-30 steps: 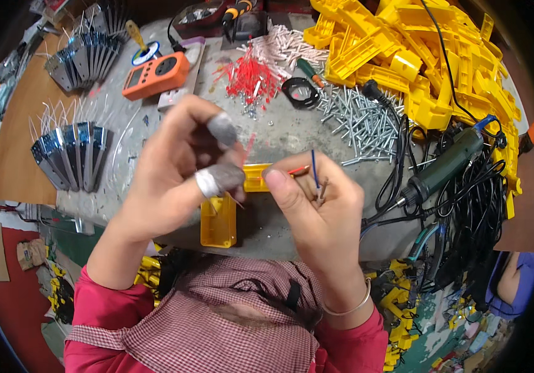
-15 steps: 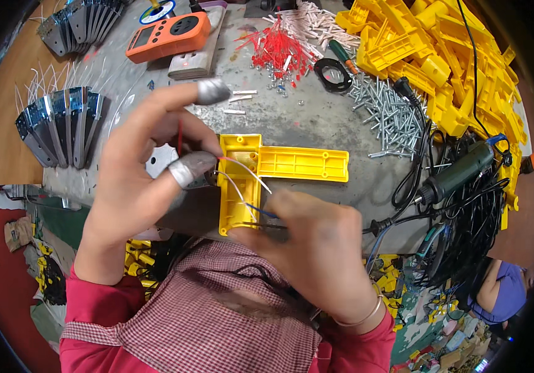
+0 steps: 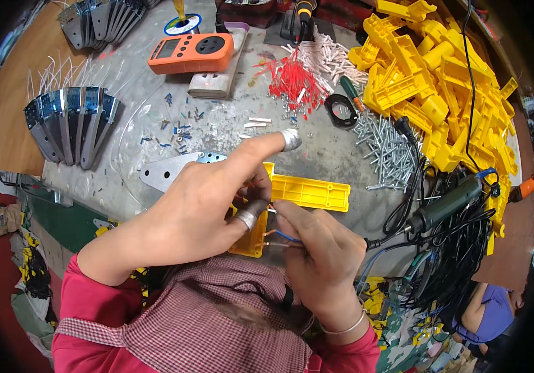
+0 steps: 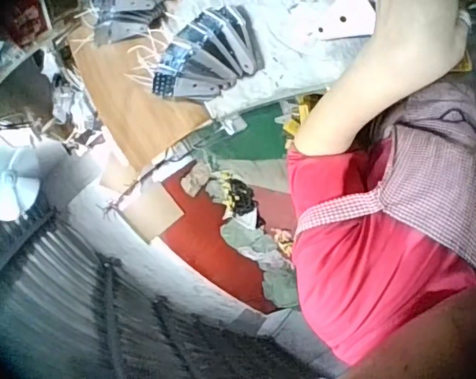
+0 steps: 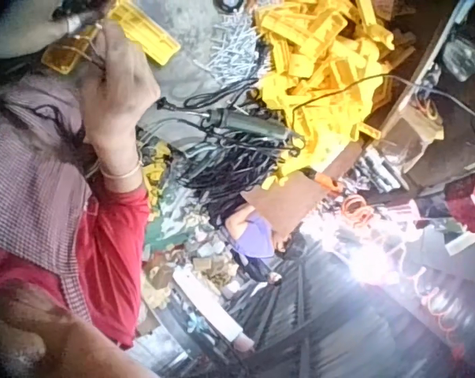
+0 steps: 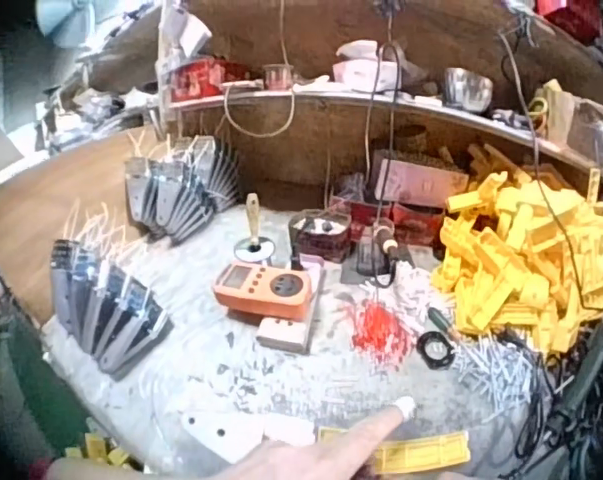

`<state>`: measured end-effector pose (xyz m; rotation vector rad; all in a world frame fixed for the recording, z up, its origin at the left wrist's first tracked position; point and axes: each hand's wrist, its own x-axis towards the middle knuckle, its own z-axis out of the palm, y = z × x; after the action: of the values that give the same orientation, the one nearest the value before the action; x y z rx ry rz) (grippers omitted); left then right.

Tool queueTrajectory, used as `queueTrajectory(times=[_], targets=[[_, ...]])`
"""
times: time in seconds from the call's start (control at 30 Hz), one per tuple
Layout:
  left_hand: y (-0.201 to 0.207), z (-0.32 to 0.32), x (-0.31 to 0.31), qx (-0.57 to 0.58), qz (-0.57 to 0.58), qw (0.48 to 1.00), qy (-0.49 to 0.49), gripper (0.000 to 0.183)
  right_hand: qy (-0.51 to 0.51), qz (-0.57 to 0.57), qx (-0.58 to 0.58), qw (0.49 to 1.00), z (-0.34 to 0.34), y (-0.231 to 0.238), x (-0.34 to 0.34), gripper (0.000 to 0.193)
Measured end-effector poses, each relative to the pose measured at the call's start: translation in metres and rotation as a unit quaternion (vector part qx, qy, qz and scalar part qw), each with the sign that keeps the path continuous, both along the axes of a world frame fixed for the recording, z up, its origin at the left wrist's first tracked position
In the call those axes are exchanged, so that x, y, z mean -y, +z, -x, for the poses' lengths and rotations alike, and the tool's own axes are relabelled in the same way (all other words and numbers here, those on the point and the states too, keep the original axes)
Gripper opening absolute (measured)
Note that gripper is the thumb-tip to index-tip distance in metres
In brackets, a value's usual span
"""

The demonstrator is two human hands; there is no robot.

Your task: The person assembles a handheld industrial tool by connecting wires, soldering them with a soldering iron, and fastening the yellow plastic housing with screws using an electric screwdriver.

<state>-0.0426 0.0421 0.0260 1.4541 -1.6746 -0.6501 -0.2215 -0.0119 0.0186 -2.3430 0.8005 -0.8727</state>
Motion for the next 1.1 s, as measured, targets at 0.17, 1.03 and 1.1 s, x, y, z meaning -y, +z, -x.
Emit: queueTrajectory(times=[0.17, 1.03, 1.1], targets=[[-0.002, 0.000, -0.001, -0.050, -0.022, 0.999, 0.005, 0.073, 0.013, 0.004, 0.009, 1.000, 0.002, -0.001, 0.007, 0.023], [-0.012, -0.005, -0.003, -0.139, 0.007, 0.990, 0.031, 0.065, -0.023, -0.407, 0.162, 0.899, -0.005, 0.000, 0.009, 0.015], [-0.011, -0.004, -0.002, -0.150, 0.000, 0.988, 0.029, 0.065, -0.009, -0.418, 0.167, 0.893, -0.001, -0.001, 0.013, 0.013]])
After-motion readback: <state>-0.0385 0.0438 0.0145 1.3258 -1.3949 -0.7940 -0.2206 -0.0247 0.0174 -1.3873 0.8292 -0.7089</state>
